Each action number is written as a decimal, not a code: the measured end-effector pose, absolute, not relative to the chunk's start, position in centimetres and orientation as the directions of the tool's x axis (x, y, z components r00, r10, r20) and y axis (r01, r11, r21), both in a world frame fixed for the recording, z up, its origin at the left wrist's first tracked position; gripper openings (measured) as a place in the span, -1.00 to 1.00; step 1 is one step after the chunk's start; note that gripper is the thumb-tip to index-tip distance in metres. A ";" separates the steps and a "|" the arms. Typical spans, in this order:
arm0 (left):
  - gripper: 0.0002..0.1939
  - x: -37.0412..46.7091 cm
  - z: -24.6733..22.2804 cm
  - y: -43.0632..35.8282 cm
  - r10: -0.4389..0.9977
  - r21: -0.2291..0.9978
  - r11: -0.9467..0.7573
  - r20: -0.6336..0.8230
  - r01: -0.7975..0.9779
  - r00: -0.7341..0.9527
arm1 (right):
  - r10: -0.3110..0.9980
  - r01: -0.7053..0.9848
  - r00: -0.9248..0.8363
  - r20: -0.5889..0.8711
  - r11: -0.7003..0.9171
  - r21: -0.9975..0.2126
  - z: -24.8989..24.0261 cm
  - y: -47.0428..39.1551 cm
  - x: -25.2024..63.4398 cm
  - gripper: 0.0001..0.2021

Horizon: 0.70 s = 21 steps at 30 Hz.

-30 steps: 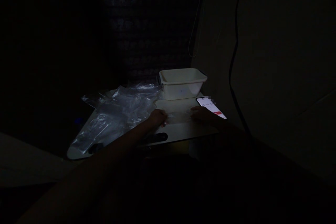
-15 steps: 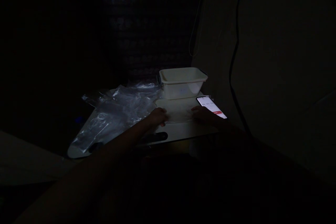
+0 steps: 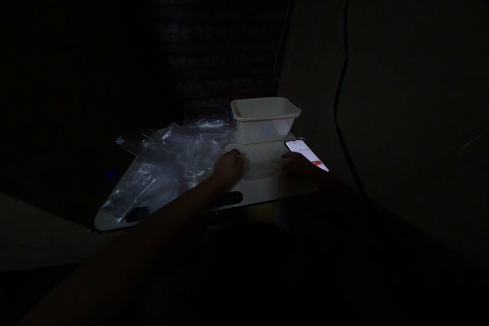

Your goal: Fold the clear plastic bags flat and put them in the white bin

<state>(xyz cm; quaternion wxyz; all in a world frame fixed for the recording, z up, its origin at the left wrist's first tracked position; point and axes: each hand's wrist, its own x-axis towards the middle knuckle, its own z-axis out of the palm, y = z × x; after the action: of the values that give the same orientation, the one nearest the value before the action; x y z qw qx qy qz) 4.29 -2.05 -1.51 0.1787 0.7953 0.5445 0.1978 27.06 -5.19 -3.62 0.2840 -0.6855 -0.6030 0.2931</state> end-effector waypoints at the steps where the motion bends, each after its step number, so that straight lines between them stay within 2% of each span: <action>1: -0.67 4.6 -1.6 -2.4 0.913 0.447 -0.404 0.140 0.798 0.384 | 0.992 0.642 0.112 -0.064 -0.122 -0.757 -3.5 -5.2 27.0 -0.70; 5: -0.59 6.0 -2.8 -3.7 0.783 0.226 -0.622 0.154 0.750 0.603 | 0.990 0.563 0.119 -0.075 -0.130 -0.816 -3.4 -5.4 26.7 -0.71; 7: -0.56 6.6 -3.6 -4.1 0.743 0.142 -0.670 0.143 0.729 0.654 | 0.986 0.553 0.139 -0.087 -0.150 -0.820 -3.5 -5.3 26.6 -0.71; 10: -0.50 7.1 -4.3 -4.4 0.746 0.080 -0.665 0.127 0.743 0.654 | 0.975 0.570 0.197 -0.103 -0.199 -0.797 -3.5 -5.4 26.3 -0.73; 13: -0.45 7.2 -4.3 -4.5 0.756 0.053 -0.655 0.073 0.754 0.651 | 0.971 0.629 0.205 -0.120 -0.225 -0.744 -2.9 -5.8 26.2 -0.86; 16: -0.44 7.2 -3.9 -4.4 0.763 0.047 -0.646 0.021 0.762 0.646 | 0.975 0.742 0.185 -0.126 -0.223 -0.633 -1.8 -6.2 26.2 -0.91; 19: -0.48 7.3 -3.4 -4.1 0.763 0.055 -0.646 0.009 0.762 0.646 | 0.973 0.904 0.227 0.045 -0.194 -0.381 -1.1 -6.2 26.1 -0.82; 21: -0.50 7.3 -3.2 -3.7 0.763 0.061 -0.646 0.007 0.761 0.646 | 0.968 0.955 0.182 0.171 -0.133 -0.264 -1.2 -5.9 25.5 -0.78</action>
<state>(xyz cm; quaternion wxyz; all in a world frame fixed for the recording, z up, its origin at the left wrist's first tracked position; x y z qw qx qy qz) 7.32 -3.72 -3.24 0.0263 0.9069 0.4202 0.0158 25.55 -5.92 -1.18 0.1578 -0.7524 -0.6392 0.0204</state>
